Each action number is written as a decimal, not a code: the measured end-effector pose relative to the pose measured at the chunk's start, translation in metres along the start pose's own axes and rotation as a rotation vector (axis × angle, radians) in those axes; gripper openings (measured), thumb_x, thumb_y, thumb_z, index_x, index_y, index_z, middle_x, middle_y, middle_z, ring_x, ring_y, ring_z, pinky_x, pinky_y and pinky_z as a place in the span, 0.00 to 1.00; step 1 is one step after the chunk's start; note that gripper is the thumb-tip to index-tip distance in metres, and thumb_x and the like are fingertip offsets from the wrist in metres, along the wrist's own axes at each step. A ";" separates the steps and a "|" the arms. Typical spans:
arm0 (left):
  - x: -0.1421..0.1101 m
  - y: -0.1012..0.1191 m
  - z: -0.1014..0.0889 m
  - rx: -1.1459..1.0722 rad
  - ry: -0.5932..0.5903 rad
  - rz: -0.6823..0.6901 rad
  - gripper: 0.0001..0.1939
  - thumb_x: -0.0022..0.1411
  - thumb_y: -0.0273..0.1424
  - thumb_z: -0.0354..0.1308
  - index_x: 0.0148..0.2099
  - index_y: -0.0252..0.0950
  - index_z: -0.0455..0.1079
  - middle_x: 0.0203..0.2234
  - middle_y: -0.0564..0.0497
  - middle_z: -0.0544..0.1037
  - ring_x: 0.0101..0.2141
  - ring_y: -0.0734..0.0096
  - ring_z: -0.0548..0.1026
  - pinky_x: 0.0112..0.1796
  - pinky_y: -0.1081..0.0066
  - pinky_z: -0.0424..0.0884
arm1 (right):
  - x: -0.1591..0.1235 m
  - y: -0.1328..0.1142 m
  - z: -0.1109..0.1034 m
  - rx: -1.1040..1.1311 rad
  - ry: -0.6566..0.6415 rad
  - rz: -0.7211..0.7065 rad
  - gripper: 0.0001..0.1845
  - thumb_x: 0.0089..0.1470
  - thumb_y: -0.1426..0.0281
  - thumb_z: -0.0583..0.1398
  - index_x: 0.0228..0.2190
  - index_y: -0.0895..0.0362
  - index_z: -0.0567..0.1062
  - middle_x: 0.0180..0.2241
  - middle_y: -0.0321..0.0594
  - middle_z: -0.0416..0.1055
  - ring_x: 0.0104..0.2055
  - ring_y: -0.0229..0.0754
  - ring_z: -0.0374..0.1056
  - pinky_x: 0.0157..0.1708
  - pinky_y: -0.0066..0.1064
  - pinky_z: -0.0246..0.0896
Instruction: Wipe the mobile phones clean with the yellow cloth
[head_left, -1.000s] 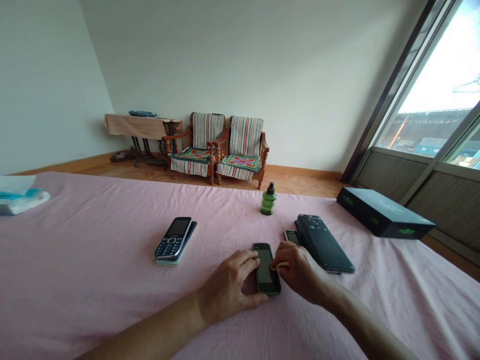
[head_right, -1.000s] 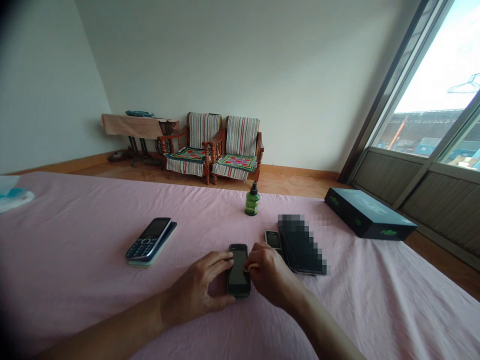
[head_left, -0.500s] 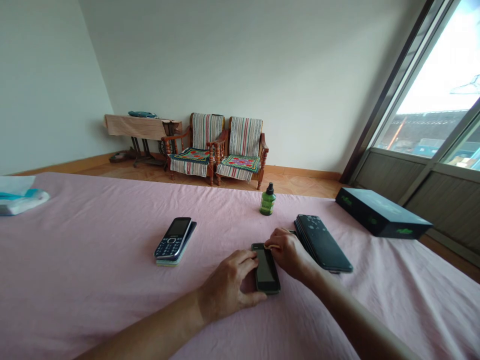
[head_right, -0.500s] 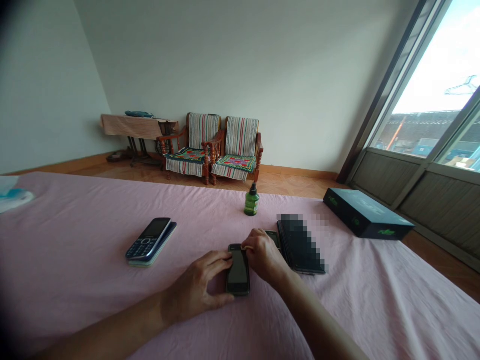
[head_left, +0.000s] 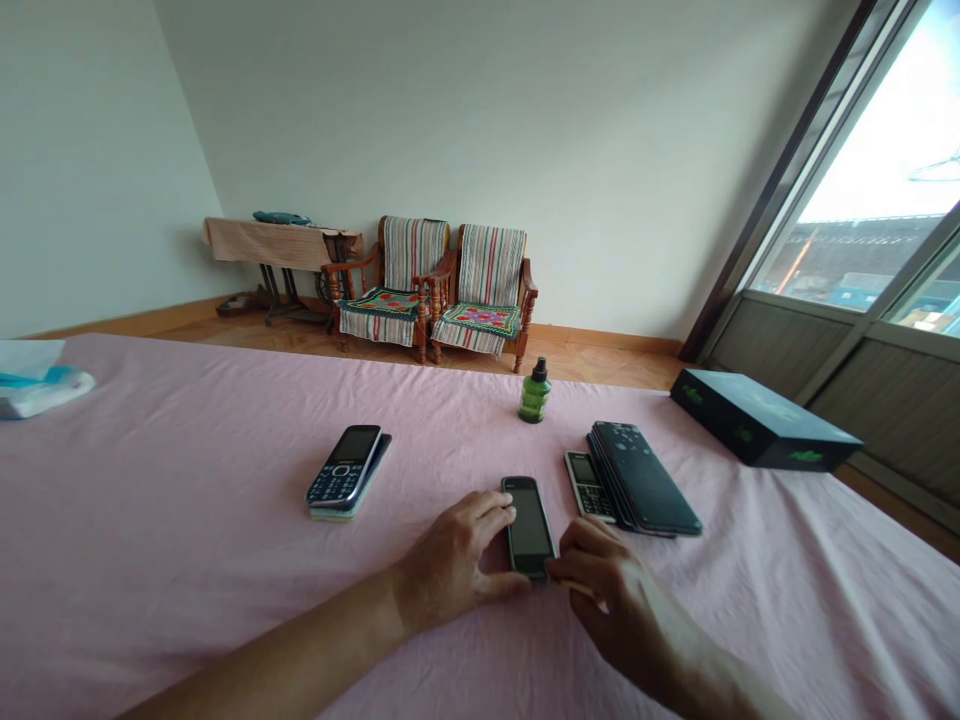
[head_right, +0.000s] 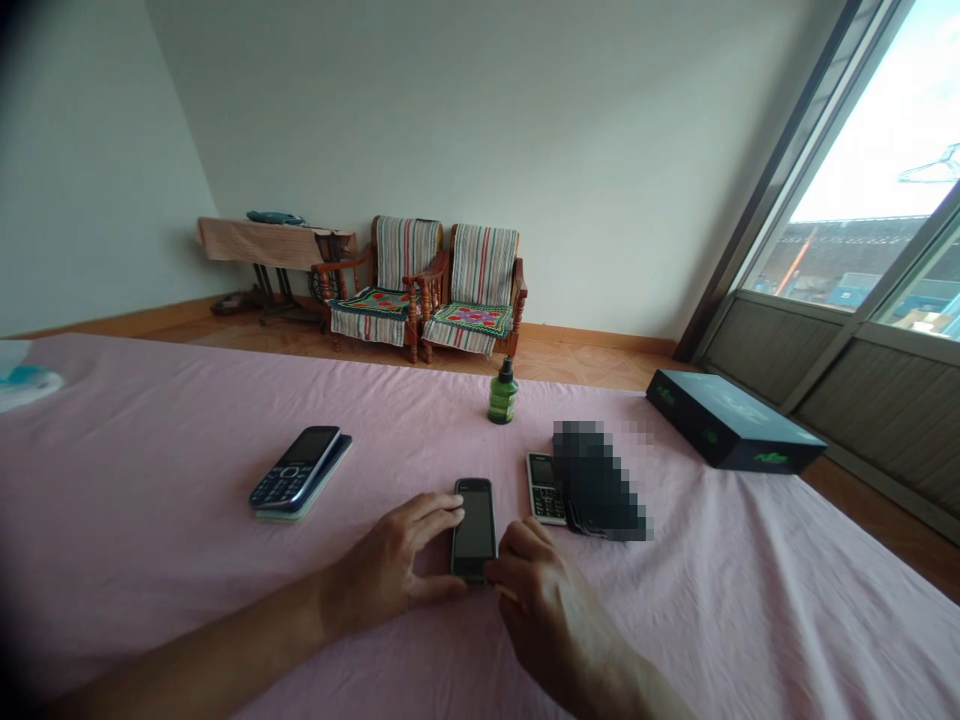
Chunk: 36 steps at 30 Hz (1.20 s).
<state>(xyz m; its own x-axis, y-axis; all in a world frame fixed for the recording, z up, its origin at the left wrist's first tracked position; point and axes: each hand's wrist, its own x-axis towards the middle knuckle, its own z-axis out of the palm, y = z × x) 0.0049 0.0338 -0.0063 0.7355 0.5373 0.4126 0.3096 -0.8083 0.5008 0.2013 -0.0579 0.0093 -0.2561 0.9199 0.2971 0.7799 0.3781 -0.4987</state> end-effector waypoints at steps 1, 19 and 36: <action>0.000 -0.001 0.000 -0.002 -0.001 0.002 0.32 0.47 0.35 0.72 0.54 0.34 0.68 0.51 0.40 0.71 0.52 0.54 0.70 0.52 0.56 0.68 | -0.001 -0.002 0.000 0.003 -0.004 0.000 0.19 0.42 0.89 0.50 0.24 0.57 0.74 0.29 0.38 0.64 0.34 0.39 0.61 0.31 0.29 0.55; -0.001 -0.009 0.001 -0.049 -0.030 0.048 0.25 0.54 0.28 0.66 0.54 0.36 0.67 0.51 0.44 0.71 0.52 0.59 0.69 0.53 0.61 0.66 | 0.012 -0.011 0.000 0.134 -0.015 -0.054 0.18 0.45 0.90 0.52 0.23 0.57 0.74 0.29 0.37 0.64 0.34 0.38 0.61 0.32 0.27 0.56; -0.001 0.004 -0.008 -0.034 -0.017 0.045 0.31 0.45 0.34 0.72 0.51 0.34 0.68 0.48 0.43 0.72 0.49 0.56 0.71 0.50 0.61 0.68 | 0.013 -0.009 0.014 0.212 0.065 -0.031 0.19 0.45 0.88 0.54 0.27 0.55 0.77 0.31 0.38 0.67 0.34 0.38 0.63 0.32 0.27 0.57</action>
<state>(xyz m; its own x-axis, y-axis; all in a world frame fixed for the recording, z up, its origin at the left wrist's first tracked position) 0.0001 0.0319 0.0016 0.7582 0.4966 0.4226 0.2559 -0.8227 0.5076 0.1831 -0.0482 0.0067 -0.2353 0.9015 0.3632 0.6333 0.4257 -0.6463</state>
